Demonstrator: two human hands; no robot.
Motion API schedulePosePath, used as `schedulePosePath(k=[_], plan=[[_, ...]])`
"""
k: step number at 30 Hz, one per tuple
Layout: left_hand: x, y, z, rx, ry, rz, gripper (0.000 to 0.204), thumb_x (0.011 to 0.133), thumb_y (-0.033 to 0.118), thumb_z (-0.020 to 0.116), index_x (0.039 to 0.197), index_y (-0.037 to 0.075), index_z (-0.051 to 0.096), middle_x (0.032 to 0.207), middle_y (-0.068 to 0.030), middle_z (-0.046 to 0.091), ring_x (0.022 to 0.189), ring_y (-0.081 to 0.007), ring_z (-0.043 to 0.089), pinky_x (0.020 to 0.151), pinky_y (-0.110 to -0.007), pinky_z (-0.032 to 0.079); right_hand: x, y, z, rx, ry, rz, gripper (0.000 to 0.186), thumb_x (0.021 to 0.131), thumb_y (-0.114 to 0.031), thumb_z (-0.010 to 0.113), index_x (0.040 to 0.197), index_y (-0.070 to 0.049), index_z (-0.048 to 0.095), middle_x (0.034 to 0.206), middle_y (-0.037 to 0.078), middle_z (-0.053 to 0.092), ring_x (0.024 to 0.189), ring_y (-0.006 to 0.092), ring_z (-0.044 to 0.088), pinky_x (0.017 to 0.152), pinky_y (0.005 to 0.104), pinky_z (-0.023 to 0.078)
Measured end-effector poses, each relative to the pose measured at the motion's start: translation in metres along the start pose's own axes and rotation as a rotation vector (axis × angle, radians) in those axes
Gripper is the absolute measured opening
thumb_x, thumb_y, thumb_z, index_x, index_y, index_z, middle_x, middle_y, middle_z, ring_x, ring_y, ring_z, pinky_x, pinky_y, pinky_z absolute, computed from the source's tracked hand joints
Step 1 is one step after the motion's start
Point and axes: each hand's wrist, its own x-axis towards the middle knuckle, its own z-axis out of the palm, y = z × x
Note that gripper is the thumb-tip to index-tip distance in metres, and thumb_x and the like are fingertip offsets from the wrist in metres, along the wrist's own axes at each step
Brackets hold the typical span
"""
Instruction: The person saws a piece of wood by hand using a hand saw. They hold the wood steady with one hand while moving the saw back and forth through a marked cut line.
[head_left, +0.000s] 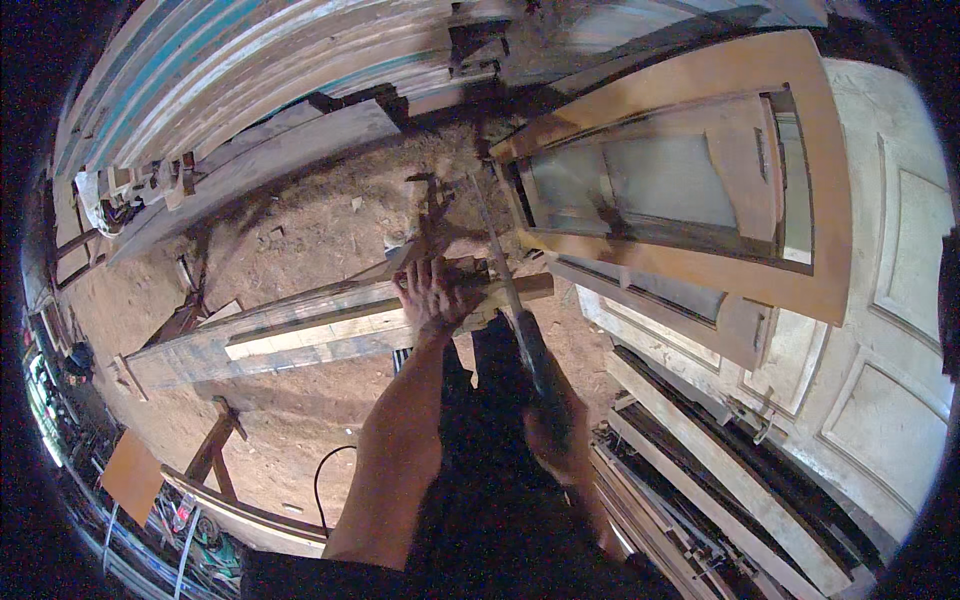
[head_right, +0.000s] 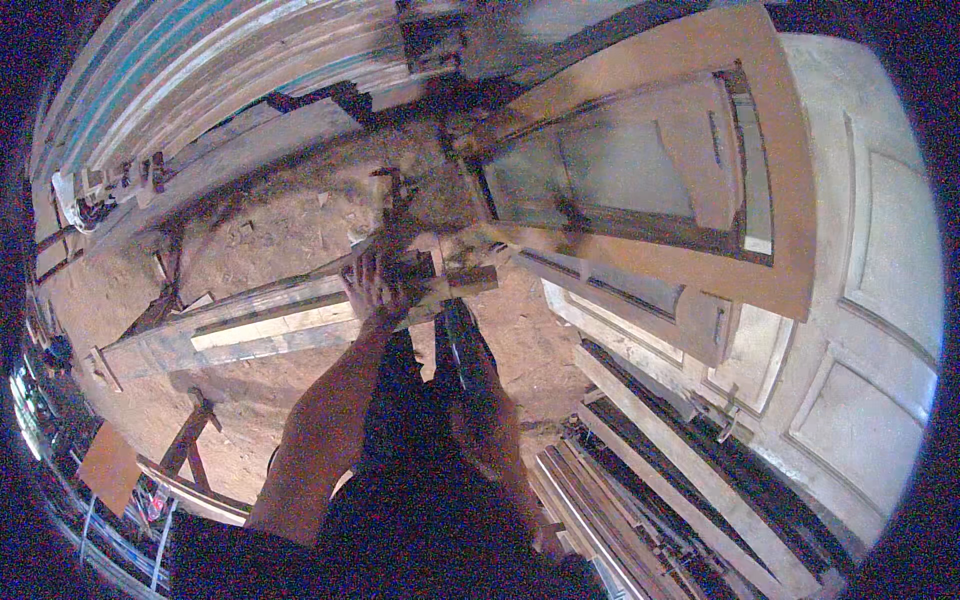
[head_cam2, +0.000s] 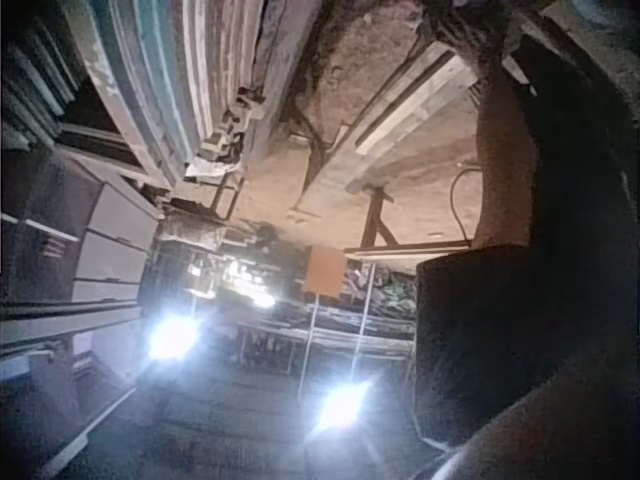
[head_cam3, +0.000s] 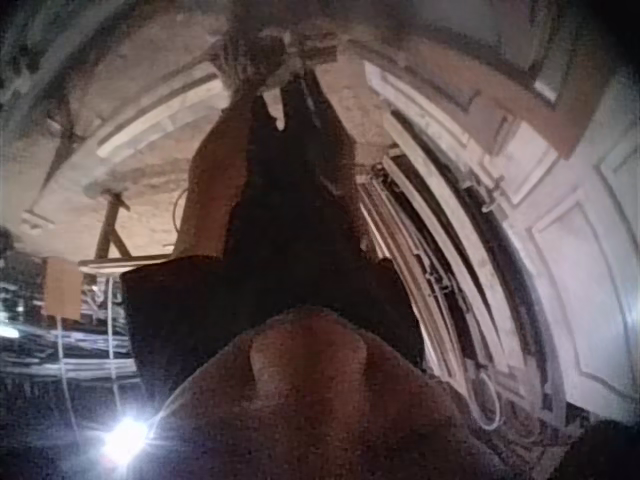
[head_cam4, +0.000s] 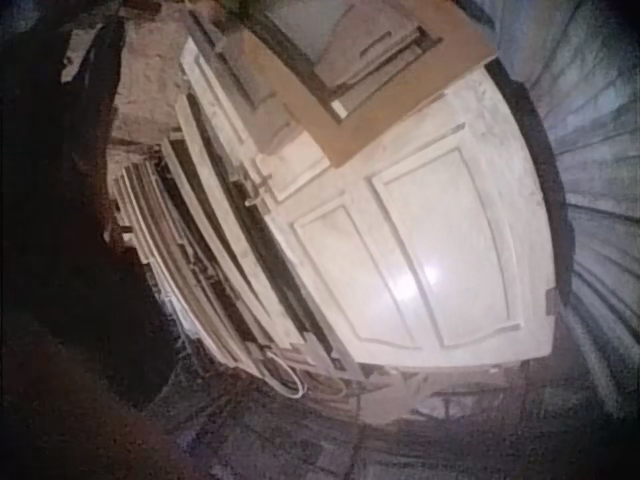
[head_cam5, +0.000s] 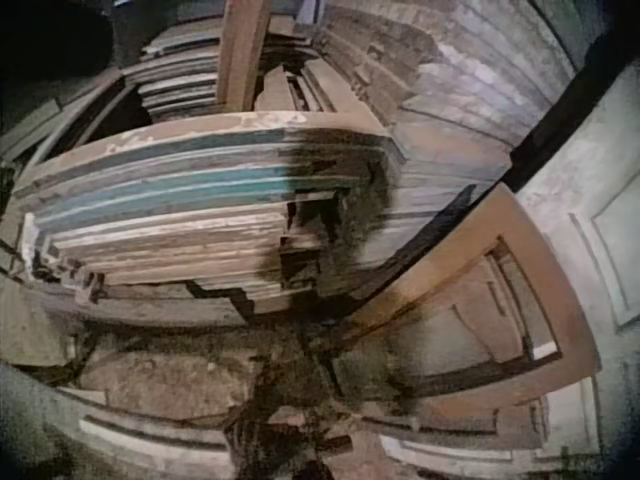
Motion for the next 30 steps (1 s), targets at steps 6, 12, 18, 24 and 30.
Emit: schedulePosePath(k=[6, 12, 18, 24, 30], plan=[[0.018, 0.02, -0.009, 0.058, -0.072, 0.024, 0.076, 0.077, 0.037, 0.062, 0.146, 0.009, 0.044, 0.146, -0.0169, 0.045, 0.14, -0.0364, 0.035, 0.115, -0.067, 0.016, -0.011, -0.027, -0.018, -0.061, 0.025, -0.066, 0.067, 0.08, 0.003, 0.061, 0.145, 0.002, 0.045, 0.134, 0.023, 0.06, 0.119, 0.0237, 0.061, 0.098, 0.0344, 0.048], [0.006, 0.007, -0.006, 0.105, -0.122, -0.027, 0.076, 0.081, 0.039, 0.06, 0.148, 0.01, 0.041, 0.147, -0.0149, 0.045, 0.14, -0.0353, 0.035, 0.118, -0.063, 0.013, -0.048, -0.01, -0.021, -0.08, 0.047, -0.111, 0.068, 0.08, 0.003, 0.059, 0.146, 0.001, 0.044, 0.127, 0.023, 0.064, 0.114, 0.0245, 0.064, 0.095, 0.0348, 0.049], [0.023, 0.025, -0.028, 0.104, -0.311, -0.066, 0.076, 0.08, 0.037, 0.059, 0.148, 0.008, 0.04, 0.152, -0.0168, 0.039, 0.142, -0.0367, 0.033, 0.119, -0.063, 0.013, -0.011, 0.009, -0.009, -0.114, 0.072, -0.155, 0.069, 0.08, 0.002, 0.056, 0.148, -0.002, 0.043, 0.121, 0.024, 0.067, 0.111, 0.0261, 0.066, 0.095, 0.0357, 0.049], [0.02, 0.021, -0.023, 0.139, -0.251, -0.089, 0.077, 0.078, 0.04, 0.059, 0.145, 0.006, 0.044, 0.148, -0.0187, 0.042, 0.142, -0.0368, 0.032, 0.119, -0.063, 0.013, -0.085, -0.031, -0.042, -0.061, -0.035, 0.05, 0.072, 0.08, 0.001, 0.057, 0.15, -0.006, 0.041, 0.104, 0.02, 0.07, 0.091, 0.0221, 0.068, 0.084, 0.0362, 0.052], [0.005, -0.007, 0.026, 0.096, -0.031, 0.076, 0.072, 0.08, 0.039, 0.058, 0.143, 0.009, 0.045, 0.145, -0.0176, 0.045, 0.14, -0.0353, 0.035, 0.117, -0.063, 0.014, 0.018, 0.03, -0.011, -0.019, 0.011, -0.236, 0.081, 0.077, -0.005, 0.064, 0.154, -0.008, 0.037, 0.099, 0.017, 0.071, 0.081, 0.0216, 0.069, 0.075, 0.0355, 0.054]])
